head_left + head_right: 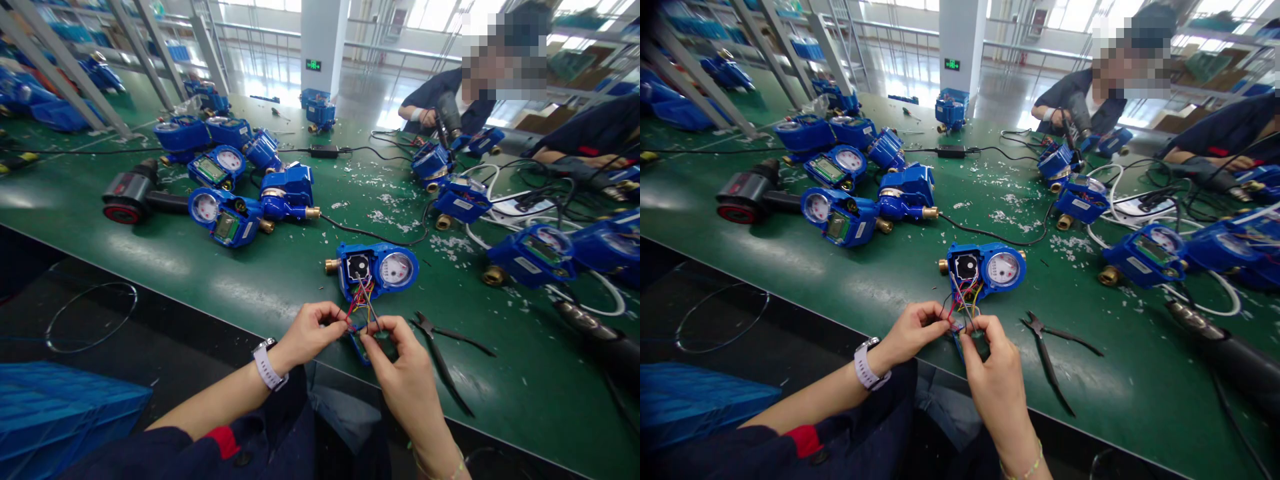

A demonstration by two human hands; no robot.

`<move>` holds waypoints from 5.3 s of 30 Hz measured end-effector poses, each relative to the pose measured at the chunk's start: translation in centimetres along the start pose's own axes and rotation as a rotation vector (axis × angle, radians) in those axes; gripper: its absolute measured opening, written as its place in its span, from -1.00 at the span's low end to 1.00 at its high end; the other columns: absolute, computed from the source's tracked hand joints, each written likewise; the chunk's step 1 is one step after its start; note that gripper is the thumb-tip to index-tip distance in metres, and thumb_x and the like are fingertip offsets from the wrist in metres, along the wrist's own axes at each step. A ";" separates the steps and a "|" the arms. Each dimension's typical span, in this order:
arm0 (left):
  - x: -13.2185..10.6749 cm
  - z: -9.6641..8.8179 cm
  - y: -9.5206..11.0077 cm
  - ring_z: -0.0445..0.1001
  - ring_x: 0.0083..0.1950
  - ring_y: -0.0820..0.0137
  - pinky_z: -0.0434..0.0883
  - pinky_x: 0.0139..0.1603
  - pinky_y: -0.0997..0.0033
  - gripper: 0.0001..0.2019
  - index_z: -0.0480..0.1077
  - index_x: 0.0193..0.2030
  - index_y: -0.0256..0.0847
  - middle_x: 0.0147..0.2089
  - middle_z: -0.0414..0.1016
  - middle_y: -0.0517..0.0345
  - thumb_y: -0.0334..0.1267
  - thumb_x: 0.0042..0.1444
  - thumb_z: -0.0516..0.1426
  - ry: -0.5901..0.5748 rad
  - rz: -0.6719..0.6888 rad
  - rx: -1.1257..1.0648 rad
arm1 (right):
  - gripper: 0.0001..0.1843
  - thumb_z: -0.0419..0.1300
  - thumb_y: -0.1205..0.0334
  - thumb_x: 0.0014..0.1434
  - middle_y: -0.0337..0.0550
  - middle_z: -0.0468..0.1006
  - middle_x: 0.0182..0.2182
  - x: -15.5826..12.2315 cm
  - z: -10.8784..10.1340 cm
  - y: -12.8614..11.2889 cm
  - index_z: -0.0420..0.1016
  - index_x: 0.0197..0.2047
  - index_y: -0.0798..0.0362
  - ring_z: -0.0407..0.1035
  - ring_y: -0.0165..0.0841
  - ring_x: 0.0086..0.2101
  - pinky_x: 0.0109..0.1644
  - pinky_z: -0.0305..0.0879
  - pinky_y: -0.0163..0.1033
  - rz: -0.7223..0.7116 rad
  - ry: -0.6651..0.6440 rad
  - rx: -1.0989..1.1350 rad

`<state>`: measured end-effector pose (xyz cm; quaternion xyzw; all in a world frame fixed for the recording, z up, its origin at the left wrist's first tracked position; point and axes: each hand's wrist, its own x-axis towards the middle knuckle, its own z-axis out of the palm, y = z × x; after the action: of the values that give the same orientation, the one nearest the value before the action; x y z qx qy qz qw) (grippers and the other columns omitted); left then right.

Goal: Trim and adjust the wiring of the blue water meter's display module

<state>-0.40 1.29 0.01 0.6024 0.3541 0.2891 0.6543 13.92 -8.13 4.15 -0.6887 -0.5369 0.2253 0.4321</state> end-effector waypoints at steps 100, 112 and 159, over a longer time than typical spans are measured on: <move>0.8 0.3 2.2 0.34 -0.39 0.45 0.26 -0.30 0.44 -0.72 0.38 -0.41 -0.30 -0.43 0.41 0.17 -0.07 0.09 0.16 -0.162 -0.002 -0.109 | -0.85 0.08 0.43 0.26 -0.28 0.42 -0.32 0.3 1.5 0.0 0.28 -0.16 -0.02 0.37 -0.43 -0.36 -0.26 0.23 -0.36 -0.311 0.081 -0.022; 0.6 1.8 2.0 0.32 -0.49 0.55 0.27 -0.37 0.52 -0.69 0.31 -0.48 -0.28 -0.50 0.40 0.23 -0.07 -0.06 0.26 -0.038 -0.221 -0.473 | -0.81 0.06 0.47 0.24 -0.20 0.42 -0.29 0.0 2.0 0.8 0.25 -0.16 -0.02 0.41 -0.35 -0.27 -0.17 0.37 -0.29 -0.398 0.139 -0.030; 1.1 1.2 1.5 0.35 -0.47 0.55 0.30 -0.36 0.54 -0.63 0.32 -0.43 -0.27 -0.45 0.41 0.22 0.01 -0.06 0.29 0.085 -0.224 -0.542 | -0.94 0.12 0.33 0.30 -0.27 0.49 -0.33 -1.9 0.4 0.4 0.36 -0.19 -0.03 0.44 -0.42 -0.31 -0.19 0.35 -0.44 -0.278 0.144 0.001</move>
<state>1.25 1.64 1.36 0.3500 0.3554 0.3240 0.8039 13.16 -9.81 3.32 -0.6221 -0.5945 0.1135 0.4967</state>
